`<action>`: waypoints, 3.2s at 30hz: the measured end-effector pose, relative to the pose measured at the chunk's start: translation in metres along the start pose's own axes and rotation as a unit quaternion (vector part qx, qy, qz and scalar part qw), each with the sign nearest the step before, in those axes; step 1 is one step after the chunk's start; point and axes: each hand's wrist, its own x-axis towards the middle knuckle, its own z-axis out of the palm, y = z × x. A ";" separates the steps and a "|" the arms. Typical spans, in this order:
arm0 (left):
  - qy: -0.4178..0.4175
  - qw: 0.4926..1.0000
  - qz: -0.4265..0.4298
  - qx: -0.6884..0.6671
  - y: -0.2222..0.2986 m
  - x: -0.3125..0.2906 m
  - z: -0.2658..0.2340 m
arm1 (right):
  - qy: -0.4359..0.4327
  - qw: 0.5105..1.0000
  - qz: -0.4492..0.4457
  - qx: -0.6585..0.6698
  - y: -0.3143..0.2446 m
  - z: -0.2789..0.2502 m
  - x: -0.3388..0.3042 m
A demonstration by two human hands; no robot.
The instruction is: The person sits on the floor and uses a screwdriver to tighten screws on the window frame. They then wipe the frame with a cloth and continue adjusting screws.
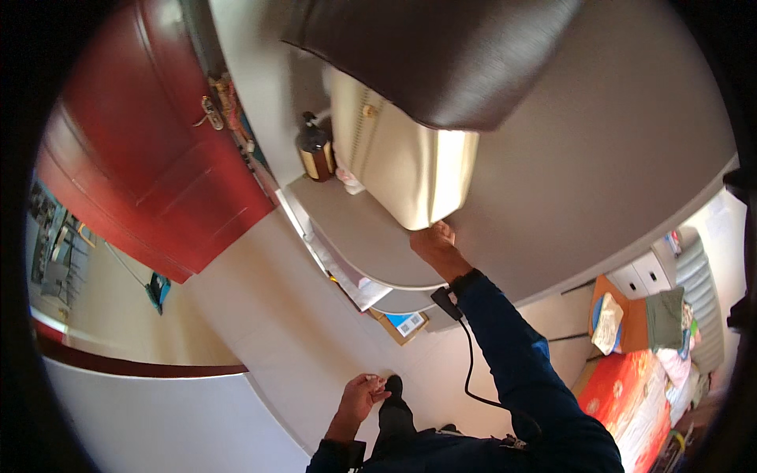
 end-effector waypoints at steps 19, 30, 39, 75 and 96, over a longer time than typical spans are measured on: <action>-0.343 0.887 -0.020 0.310 -0.167 -0.084 0.327 | -0.069 0.490 0.125 0.860 0.258 -0.065 -0.589; -0.465 0.729 -0.204 0.458 -0.507 -0.245 0.373 | 0.231 0.381 0.227 0.866 0.334 -0.049 -0.958; -0.454 0.521 -0.525 0.497 -0.764 -0.350 0.353 | 0.551 0.280 0.393 0.681 0.328 -0.033 -1.182; -0.500 0.320 -0.572 0.566 -1.466 -0.849 0.297 | 0.532 0.426 0.666 0.305 0.622 -0.047 -1.937; -0.841 0.307 0.083 0.438 -1.885 -1.096 0.433 | 0.706 0.291 0.356 0.538 0.954 -0.136 -2.348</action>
